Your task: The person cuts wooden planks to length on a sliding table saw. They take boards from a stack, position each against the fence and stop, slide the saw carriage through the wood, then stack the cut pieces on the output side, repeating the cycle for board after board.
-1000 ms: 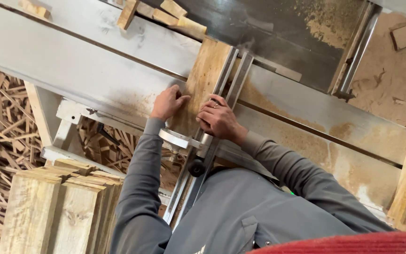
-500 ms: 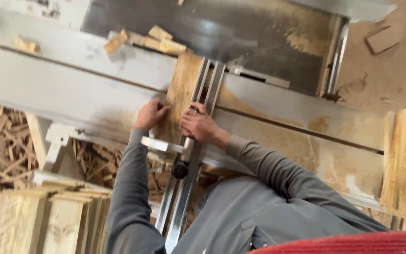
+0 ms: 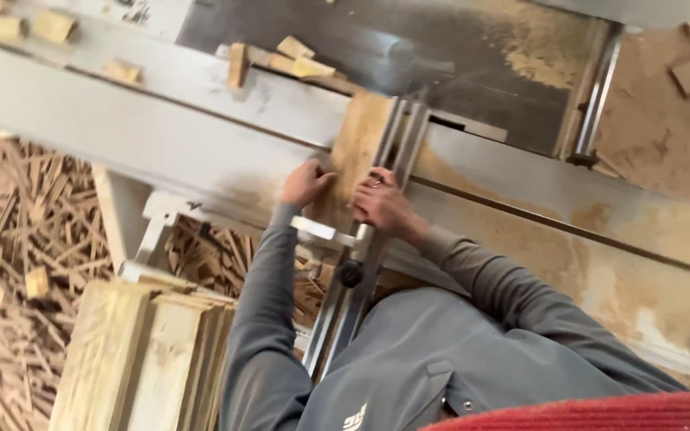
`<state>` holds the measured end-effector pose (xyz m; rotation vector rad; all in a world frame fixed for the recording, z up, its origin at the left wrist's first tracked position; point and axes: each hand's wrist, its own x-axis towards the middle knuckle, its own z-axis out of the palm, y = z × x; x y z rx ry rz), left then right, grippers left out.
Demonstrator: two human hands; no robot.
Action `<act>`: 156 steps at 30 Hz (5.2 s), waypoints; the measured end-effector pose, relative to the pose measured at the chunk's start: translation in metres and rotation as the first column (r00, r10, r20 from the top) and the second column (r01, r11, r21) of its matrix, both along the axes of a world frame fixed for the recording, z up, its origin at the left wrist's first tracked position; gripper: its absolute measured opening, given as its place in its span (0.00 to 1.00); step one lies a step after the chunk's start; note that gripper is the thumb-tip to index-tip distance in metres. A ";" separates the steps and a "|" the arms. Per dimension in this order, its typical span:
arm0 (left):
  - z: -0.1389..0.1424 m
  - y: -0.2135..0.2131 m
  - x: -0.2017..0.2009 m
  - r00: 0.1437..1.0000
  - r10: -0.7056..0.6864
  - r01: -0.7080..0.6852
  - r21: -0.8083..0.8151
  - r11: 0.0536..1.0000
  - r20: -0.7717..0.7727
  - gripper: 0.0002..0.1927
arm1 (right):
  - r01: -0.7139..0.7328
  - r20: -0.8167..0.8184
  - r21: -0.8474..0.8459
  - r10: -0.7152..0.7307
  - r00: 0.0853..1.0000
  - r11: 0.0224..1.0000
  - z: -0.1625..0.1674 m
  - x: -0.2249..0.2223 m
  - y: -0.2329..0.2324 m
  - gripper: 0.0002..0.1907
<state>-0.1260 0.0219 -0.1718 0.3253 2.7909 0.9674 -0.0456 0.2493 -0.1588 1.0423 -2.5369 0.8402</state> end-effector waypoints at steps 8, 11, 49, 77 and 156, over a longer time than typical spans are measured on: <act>-0.010 -0.006 0.005 0.998 0.056 -0.055 0.044 0.998 -0.005 0.22 | 0.018 -0.049 -0.017 -0.019 0.999 1.000 0.025 0.003 -0.013 0.05; -0.024 -0.007 0.001 0.999 0.039 -0.039 0.057 0.998 0.002 0.22 | 0.016 -0.045 -0.021 -0.017 0.999 1.000 0.028 0.002 -0.016 0.05; 0.262 -0.121 0.311 0.876 0.391 -0.430 -0.086 0.899 -0.283 0.22 | -0.258 0.566 -0.715 0.755 0.331 0.649 0.160 -0.060 -0.074 0.39; 0.119 -0.219 0.534 0.424 0.699 -0.904 -0.323 0.282 -0.576 0.61 | -0.411 0.962 -0.214 0.265 0.069 0.886 0.124 0.103 -0.290 0.51; 0.098 0.175 0.364 0.773 -0.408 0.570 0.251 0.782 -0.486 0.12 | 0.889 0.072 0.456 -0.993 -0.089 -0.046 0.091 0.413 0.584 0.68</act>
